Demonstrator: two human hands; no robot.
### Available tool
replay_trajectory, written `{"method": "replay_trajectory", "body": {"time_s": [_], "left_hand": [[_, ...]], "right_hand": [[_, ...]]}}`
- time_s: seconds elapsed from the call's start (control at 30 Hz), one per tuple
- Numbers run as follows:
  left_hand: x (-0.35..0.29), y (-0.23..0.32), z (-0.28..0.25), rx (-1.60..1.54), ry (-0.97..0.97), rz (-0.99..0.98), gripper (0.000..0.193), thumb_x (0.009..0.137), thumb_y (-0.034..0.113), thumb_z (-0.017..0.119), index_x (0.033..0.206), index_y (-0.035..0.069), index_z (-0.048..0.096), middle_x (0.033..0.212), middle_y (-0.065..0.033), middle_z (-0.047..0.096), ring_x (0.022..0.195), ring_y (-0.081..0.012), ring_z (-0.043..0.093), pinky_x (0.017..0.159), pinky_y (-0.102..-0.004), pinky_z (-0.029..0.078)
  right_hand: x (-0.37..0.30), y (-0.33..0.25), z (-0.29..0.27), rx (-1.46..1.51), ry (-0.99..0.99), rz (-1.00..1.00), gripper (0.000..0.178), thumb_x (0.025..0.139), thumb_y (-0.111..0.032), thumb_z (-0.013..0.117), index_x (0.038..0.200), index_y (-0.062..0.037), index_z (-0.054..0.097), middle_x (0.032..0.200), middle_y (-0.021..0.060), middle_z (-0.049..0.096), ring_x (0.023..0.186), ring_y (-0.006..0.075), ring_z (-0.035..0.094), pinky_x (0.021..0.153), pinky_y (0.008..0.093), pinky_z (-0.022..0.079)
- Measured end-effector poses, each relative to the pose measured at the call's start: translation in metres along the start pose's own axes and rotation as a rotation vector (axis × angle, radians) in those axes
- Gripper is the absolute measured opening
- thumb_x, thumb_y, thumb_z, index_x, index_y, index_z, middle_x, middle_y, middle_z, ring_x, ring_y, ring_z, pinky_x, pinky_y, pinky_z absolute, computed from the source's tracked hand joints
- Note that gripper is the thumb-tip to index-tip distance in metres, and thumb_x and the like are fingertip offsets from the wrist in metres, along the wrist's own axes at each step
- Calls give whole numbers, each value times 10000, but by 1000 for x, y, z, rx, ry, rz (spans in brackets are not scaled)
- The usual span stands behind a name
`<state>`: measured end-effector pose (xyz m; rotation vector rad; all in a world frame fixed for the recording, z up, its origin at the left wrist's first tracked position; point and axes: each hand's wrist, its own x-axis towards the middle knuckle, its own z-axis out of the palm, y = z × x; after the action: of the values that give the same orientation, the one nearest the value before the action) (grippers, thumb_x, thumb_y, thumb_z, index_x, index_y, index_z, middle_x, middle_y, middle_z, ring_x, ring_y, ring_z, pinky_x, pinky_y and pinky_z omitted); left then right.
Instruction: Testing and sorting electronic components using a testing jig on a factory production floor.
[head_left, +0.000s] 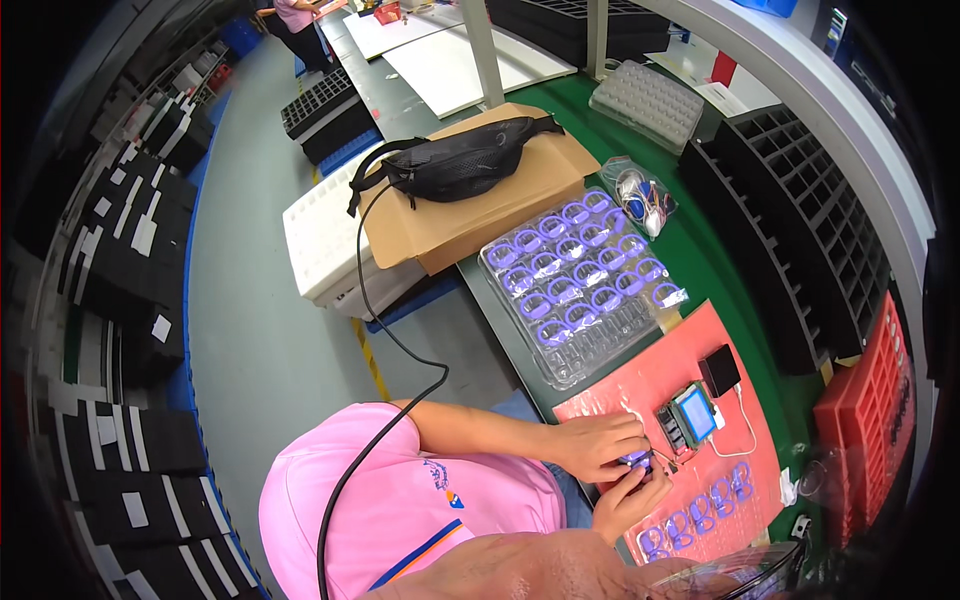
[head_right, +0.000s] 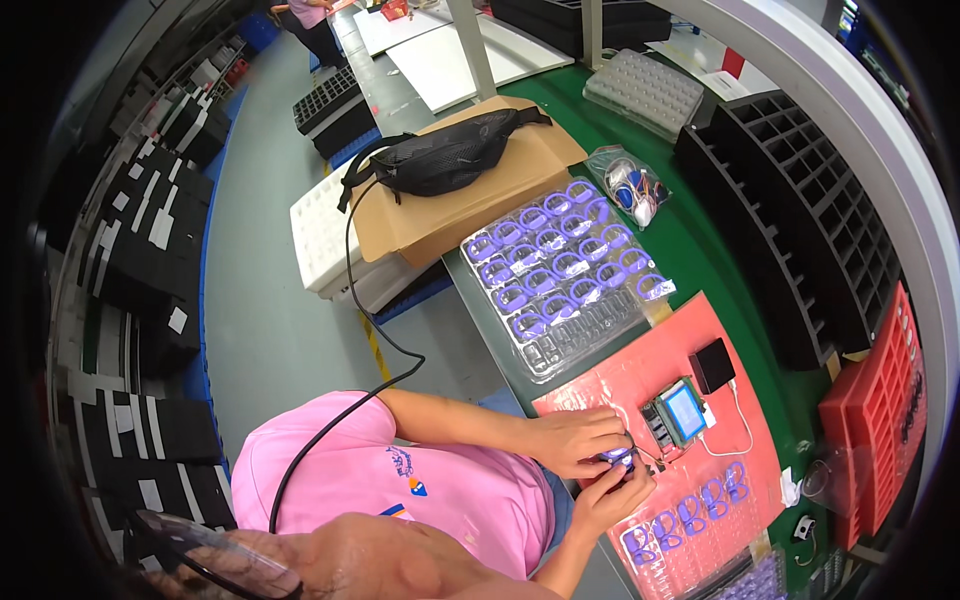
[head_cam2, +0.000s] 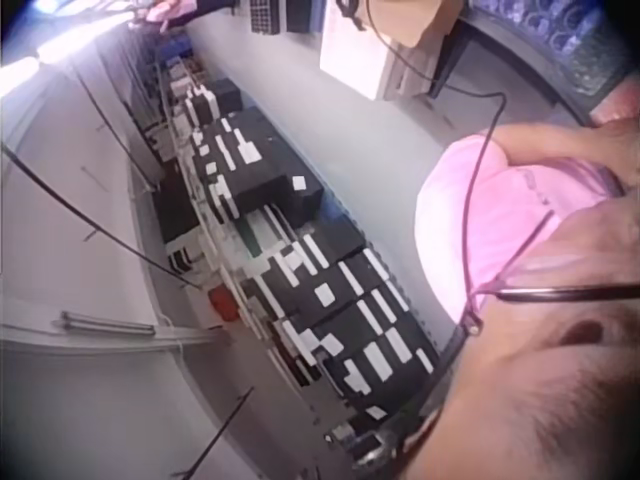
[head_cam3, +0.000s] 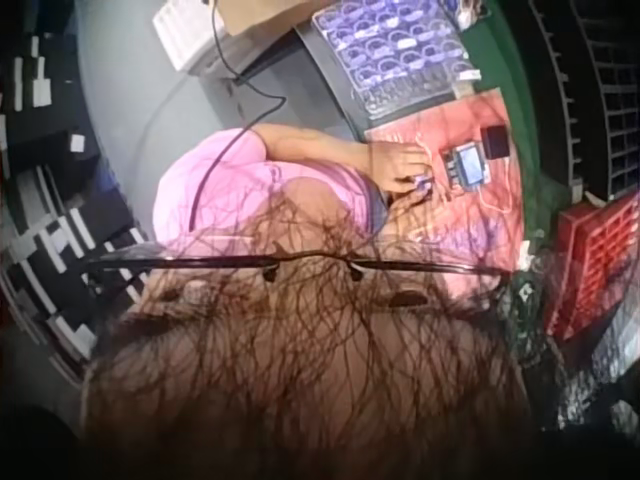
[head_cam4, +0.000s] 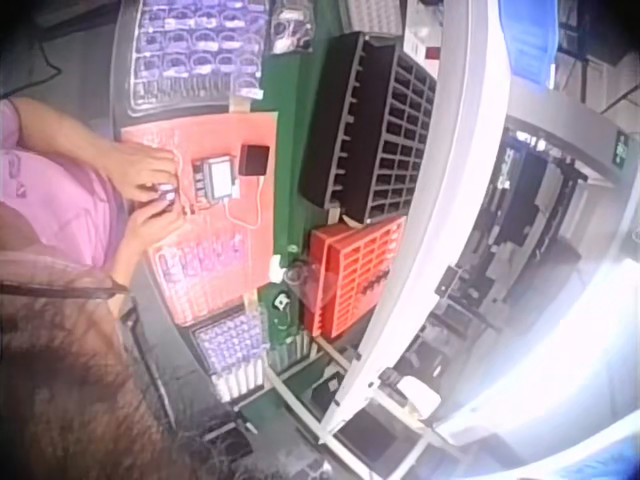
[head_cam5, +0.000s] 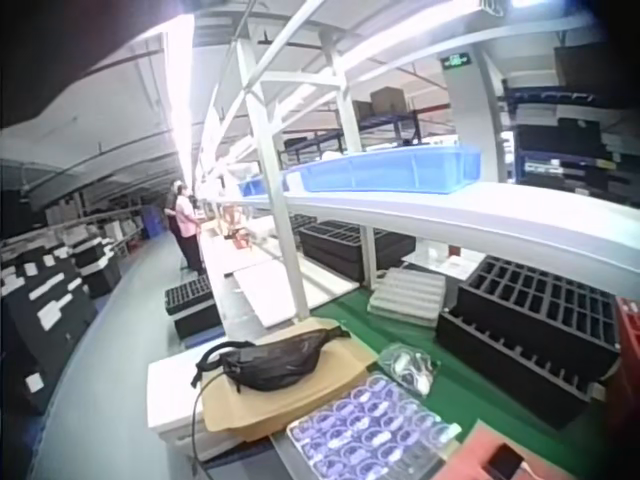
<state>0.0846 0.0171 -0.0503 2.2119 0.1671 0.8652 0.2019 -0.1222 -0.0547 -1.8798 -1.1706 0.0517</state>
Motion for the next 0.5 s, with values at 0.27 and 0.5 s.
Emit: {"method": "replay_trajectory", "body": {"time_s": [0.27,0.5], "left_hand": [[3,1,-4,12,-6,-19,428,889,190,741,1223,-38,603,1098,-178,567,1047,-373,575,938,-456,503],[2,0,-2,27,-6,-22,436,897,167,749,1247,-48,604,1094,-168,570,993,-357,576,883,-449,512]], "right_hand": [[2,3,4,-13,8,-8,268,1108,-158,541,1220,71,626,1091,243,610,960,411,574,850,522,473],[4,-1,3,-18,2,11,271,1103,-160,550,1231,64,635,1080,233,614,949,397,579,830,503,472]]}}
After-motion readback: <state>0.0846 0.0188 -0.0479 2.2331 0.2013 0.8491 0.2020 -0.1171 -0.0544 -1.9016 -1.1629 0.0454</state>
